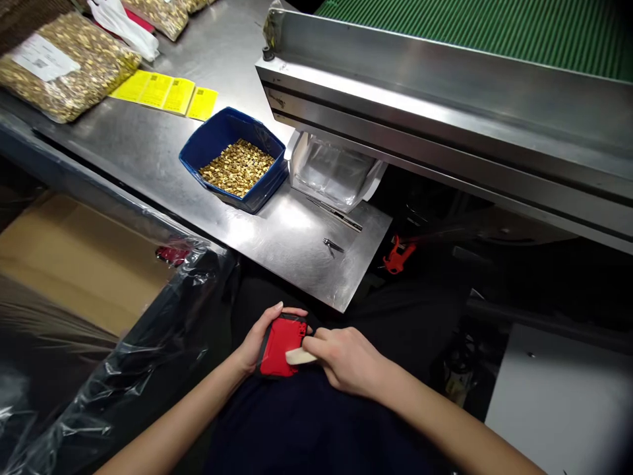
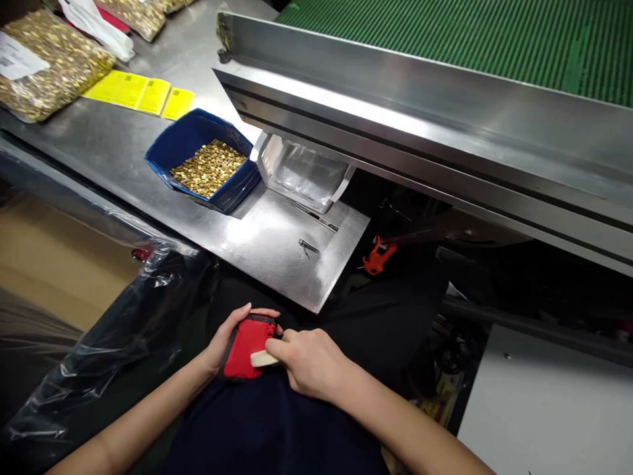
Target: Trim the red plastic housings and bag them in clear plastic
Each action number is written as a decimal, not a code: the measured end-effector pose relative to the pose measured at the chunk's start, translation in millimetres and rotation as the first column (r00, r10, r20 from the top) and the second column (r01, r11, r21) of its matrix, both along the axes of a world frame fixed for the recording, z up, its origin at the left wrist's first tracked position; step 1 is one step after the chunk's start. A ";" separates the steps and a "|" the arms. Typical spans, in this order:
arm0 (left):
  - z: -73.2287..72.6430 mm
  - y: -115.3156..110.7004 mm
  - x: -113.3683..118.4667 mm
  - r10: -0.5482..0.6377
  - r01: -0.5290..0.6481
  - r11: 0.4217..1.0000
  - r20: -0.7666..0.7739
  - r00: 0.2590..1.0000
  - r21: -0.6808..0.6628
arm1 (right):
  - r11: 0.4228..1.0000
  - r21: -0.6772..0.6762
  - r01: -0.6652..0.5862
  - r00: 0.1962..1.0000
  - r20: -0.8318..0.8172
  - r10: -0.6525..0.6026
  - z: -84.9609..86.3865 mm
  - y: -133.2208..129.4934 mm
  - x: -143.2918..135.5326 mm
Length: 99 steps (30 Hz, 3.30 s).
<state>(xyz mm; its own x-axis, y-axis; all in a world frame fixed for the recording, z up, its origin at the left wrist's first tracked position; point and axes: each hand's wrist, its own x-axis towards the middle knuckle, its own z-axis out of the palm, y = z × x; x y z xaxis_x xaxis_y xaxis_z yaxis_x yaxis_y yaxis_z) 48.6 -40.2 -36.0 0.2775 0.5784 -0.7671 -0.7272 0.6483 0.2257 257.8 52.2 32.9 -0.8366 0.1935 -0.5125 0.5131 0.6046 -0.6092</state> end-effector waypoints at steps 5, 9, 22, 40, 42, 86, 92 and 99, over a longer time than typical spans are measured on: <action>0.9 -0.3 1.4 -0.008 0.008 1.000 -0.015 1.000 0.004 | 0.999 -0.039 0.007 1.000 0.005 -0.007 0.7 -3.0 -4.0; 0.4 0.3 3.0 0.009 -0.009 1.000 -0.031 0.999 0.003 | 1.000 -0.001 -0.001 1.000 -0.020 0.001 -1.2 -4.8 -8.2; -1.4 1.2 2.4 0.015 -0.016 0.999 -0.027 1.000 -0.037 | 0.997 0.018 0.075 0.997 0.012 -0.075 -1.2 -3.5 -12.2; -5.0 2.3 4.9 0.073 -0.073 0.996 -0.014 0.997 -0.055 | 0.982 0.042 0.185 0.981 0.046 -0.187 4.5 -4.2 -9.5; -5.4 1.7 4.7 0.066 -0.066 0.997 -0.008 0.998 -0.045 | 0.978 0.033 0.204 0.977 0.057 -0.206 4.4 -4.6 -8.2; -6.2 2.5 7.7 0.079 -0.081 0.996 -0.042 0.996 -0.047 | 0.975 -0.003 0.220 0.974 0.046 -0.220 0.4 -7.0 -13.6; -5.5 3.4 8.9 0.075 -0.077 0.996 -0.041 0.996 -0.049 | 0.976 -0.017 0.219 0.974 0.058 -0.218 1.5 -7.7 -10.7; -6.3 5.0 9.2 0.067 -0.071 0.996 -0.056 0.996 -0.062 | 0.964 -0.017 0.265 0.963 0.050 -0.264 1.0 -4.6 -9.4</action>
<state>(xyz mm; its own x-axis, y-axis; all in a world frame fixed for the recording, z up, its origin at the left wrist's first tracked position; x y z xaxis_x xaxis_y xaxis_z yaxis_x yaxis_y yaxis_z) 57.9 -35.1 -42.3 0.1960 0.5439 -0.8159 -0.7587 0.6113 0.2252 248.4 47.6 34.0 -0.7320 0.3921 -0.5571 0.6812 0.4292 -0.5930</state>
